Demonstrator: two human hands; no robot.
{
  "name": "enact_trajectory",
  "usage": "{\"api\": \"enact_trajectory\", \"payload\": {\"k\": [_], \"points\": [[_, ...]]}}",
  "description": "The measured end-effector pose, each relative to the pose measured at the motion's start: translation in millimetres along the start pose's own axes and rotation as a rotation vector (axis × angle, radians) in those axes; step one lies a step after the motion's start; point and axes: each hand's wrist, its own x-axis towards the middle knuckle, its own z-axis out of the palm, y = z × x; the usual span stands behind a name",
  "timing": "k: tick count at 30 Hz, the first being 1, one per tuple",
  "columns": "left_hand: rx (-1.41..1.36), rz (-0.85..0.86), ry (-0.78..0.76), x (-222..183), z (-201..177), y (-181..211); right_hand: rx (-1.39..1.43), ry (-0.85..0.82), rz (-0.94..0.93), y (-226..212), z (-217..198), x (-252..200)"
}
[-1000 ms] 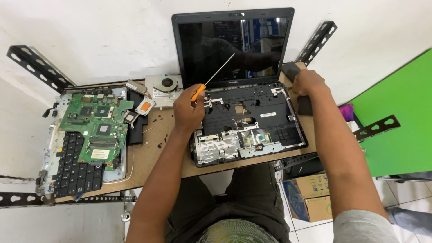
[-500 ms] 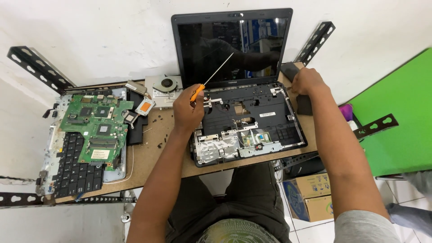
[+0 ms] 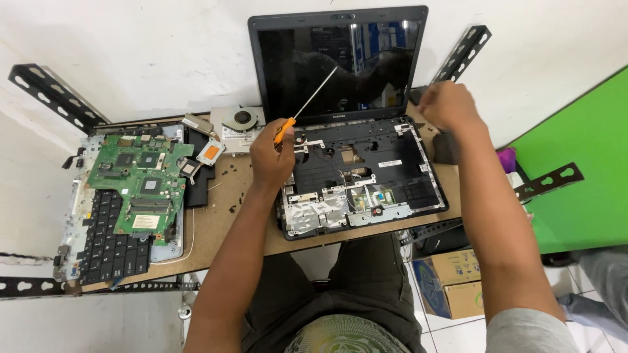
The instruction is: Checking and adjusting internal connections and components of a disassembled laptop using a screwdriver.
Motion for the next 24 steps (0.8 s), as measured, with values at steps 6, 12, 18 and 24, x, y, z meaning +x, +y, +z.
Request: {"api": "enact_trajectory", "payload": {"k": [6, 12, 18, 24], "points": [[0.051, 0.071, -0.003, 5, -7, 5, 0.289, -0.333, -0.344, -92, -27, -73], [0.089, 0.059, 0.013, 5, -8, 6, 0.207, -0.541, -0.433, -127, -17, -94], [0.093, 0.027, 0.029, 7, -12, 4, 0.159, -0.648, -0.459, -117, 9, -76], [0.074, 0.004, 0.099, 10, -16, 4, 0.149, -0.702, -0.450, -121, 7, -74]]}}
